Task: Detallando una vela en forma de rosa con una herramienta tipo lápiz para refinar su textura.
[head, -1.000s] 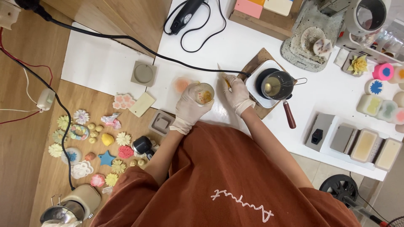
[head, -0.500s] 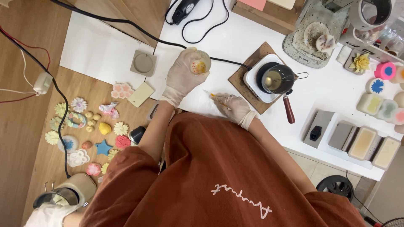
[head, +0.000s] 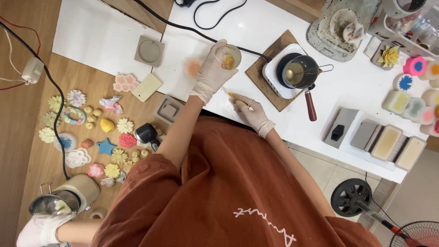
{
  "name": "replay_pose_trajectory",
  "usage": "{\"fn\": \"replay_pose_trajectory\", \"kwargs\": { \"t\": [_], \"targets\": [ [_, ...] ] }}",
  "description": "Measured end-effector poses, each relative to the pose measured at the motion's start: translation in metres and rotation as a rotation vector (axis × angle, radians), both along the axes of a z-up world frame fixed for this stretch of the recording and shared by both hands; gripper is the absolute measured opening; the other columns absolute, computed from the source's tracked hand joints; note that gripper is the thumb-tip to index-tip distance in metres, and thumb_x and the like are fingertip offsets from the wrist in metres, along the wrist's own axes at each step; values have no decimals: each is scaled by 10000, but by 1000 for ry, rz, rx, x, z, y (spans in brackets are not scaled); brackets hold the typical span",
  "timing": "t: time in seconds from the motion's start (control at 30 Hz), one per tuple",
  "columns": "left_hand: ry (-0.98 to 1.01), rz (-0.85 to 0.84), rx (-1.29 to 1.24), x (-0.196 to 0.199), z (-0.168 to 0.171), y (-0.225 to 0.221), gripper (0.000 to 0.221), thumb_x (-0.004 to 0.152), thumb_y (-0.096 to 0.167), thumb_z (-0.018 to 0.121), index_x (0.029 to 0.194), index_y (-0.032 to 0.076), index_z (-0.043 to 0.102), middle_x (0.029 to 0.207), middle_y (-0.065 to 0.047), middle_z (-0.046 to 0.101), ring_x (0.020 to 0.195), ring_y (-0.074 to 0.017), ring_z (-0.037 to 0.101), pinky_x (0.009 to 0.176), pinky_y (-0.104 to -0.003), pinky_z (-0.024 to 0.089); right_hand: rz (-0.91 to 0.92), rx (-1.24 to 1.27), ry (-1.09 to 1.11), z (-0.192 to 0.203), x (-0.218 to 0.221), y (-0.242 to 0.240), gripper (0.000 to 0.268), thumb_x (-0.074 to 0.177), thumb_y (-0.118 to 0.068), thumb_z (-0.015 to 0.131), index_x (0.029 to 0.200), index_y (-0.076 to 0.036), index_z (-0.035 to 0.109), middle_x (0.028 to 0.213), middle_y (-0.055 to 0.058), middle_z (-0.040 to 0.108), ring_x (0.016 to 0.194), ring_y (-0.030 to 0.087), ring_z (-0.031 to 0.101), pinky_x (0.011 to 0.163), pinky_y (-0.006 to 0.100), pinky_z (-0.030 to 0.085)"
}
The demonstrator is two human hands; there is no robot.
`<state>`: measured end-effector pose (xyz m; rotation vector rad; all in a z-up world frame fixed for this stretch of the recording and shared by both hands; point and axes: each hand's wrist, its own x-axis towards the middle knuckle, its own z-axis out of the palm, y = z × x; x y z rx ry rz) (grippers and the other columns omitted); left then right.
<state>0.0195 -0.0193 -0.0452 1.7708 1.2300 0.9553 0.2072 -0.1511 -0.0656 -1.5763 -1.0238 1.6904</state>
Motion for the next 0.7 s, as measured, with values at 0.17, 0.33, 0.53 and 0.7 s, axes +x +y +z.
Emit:
{"fn": "replay_pose_trajectory", "kwargs": {
  "t": [0.17, 0.33, 0.53, 0.7],
  "targets": [
    [36, 275, -108, -5, -8, -67, 548, 934, 287, 741, 1390, 61, 537, 1352, -156, 566, 1245, -291, 587, 1074, -405, 494, 57, 134, -308, -11, 1, -8, 328, 1026, -143, 607, 1331, -71, 702, 1160, 61, 746, 989, 115, 642, 917, 257, 520],
    [398, 490, -185, 9, -55, -132, 583, 1005, 386, 644, 1507, 123, 507, 1138, -138, 589, 1085, -309, 596, 930, -486, 493, 188, 264, -541, 25, -13, -11, 334, 994, -173, 621, 1312, -116, 704, 1212, 124, 740, 1106, 234, 696, 999, 328, 510],
    [602, 410, -244, 25, -50, -150, 678, 954, 530, 609, 1542, 234, 449, 1079, -120, 555, 971, -333, 554, 820, -474, 495, 366, 556, -702, 18, -4, -7, 322, 1017, -237, 600, 1298, -112, 694, 1233, 162, 704, 1085, 342, 673, 959, 396, 528],
    [546, 495, -324, 41, -54, -152, 603, 970, 515, 605, 1524, 310, 487, 1095, -125, 548, 971, -346, 534, 846, -474, 475, 487, 670, -801, 16, 2, 0, 309, 1005, -241, 588, 1267, -116, 691, 1214, 147, 712, 1046, 362, 665, 926, 449, 519]
  ]
}}
